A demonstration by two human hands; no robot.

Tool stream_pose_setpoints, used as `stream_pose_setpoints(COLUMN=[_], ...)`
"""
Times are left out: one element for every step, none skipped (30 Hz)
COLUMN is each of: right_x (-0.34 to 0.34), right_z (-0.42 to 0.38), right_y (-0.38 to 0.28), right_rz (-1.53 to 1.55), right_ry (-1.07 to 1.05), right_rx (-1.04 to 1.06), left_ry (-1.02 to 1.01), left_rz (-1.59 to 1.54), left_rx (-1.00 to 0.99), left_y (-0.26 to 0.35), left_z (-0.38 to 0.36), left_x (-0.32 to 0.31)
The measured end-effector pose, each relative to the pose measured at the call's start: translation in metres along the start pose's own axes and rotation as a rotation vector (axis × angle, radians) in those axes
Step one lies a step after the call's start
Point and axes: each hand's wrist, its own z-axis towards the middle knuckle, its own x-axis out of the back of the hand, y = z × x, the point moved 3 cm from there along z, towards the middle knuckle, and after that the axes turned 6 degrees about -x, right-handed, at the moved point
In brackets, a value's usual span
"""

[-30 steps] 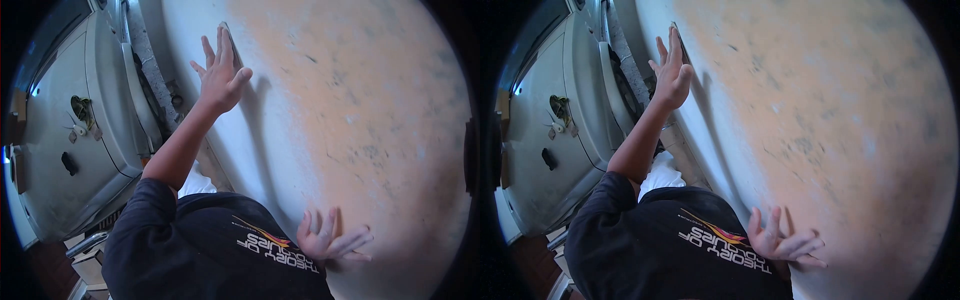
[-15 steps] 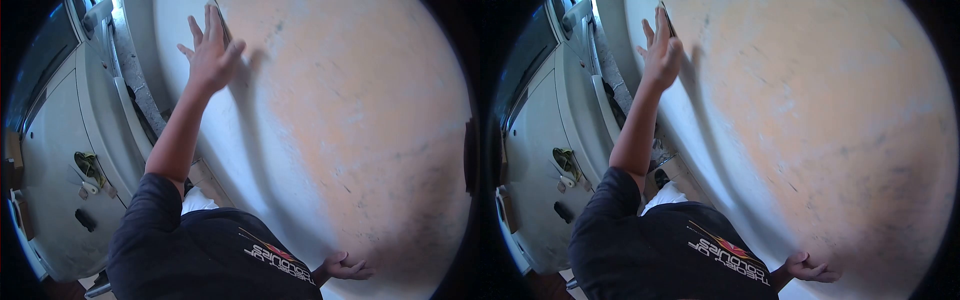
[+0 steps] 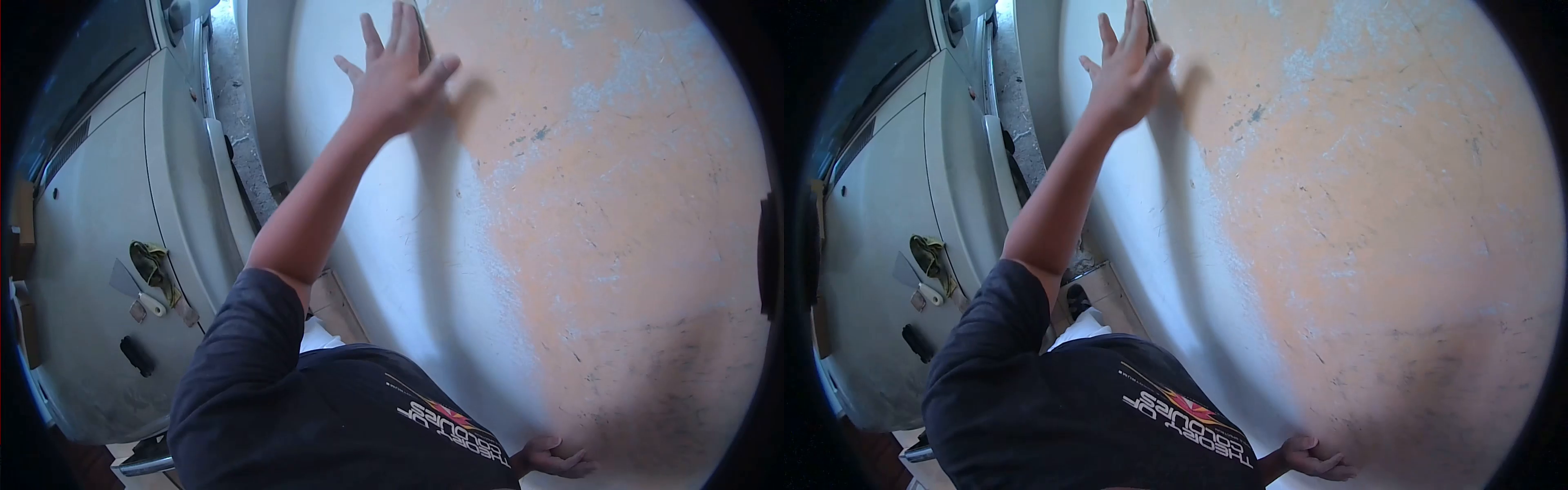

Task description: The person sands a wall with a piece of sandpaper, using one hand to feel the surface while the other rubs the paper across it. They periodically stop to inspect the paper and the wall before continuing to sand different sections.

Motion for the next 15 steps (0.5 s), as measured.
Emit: stream_pose_setpoints(right_x=[-0.001, -0.001, 0.000, -0.001, -0.006, -0.006, -0.006, -0.009, -0.009, -0.006, -0.002, -0.001, -0.003, -0.003, -0.003], right_z=[-0.001, -0.002, -0.001, -0.001, 0.004, 0.017, 0.022, 0.020, 0.014, 0.011, 0.010, 0.010, 0.010, 0.012, 0.013], right_y=[-0.001, -0.001, 0.000, -0.001, -0.013, -0.033, -0.043, -0.042, -0.037, -0.031, -0.025, -0.024, -0.025, -0.025, -0.026], right_rz=[-0.010, -0.009, 0.007, 0.022, 0.024, -0.007, -0.040, -0.044, 0.016, 0.076, 0.074, 0.074, 0.076, 0.077, 0.081], right_ry=[-0.001, 0.007, 0.032, 0.057, 0.067, 0.215, 0.363, 0.371, 0.309, 0.234, 0.218, 0.200, 0.188, 0.188, 0.172], right_rx=[-0.005, -0.013, -0.034, -0.057, -0.068, -0.165, -0.262, -0.266, -0.223, -0.171, -0.154, -0.123, -0.100, -0.101, -0.103], left_ry=[0.040, 0.079, 0.053, 0.014, -0.028, -0.107, -0.191, -0.216, -0.186, -0.168, -0.117, -0.018, -0.009, -0.009, 0.044], left_rz=[-0.077, -0.156, -0.128, -0.038, -0.004, -0.068, -0.150, -0.153, -0.073, 0.002, 0.032, 0.030, 0.020, 0.023, -0.099], left_rx=[0.016, 0.031, 0.029, -0.023, -0.074, -0.102, -0.114, -0.130, -0.142, -0.145, -0.115, -0.091, -0.015, -0.016, 0.012], left_y=[-0.002, -0.002, 0.005, 0.014, 0.024, 0.036, 0.044, 0.046, 0.041, 0.035, 0.025, 0.015, 0.003, -0.002, -0.005], left_z=[0.008, 0.013, 0.001, -0.023, -0.052, -0.083, -0.109, -0.118, -0.108, -0.094, -0.069, -0.042, -0.014, 0.001, 0.014], left_x=[0.003, 0.006, 0.001, -0.008, -0.017, -0.022, -0.028, -0.028, -0.027, -0.024, -0.020, -0.012, -0.005, 0.001, 0.007])
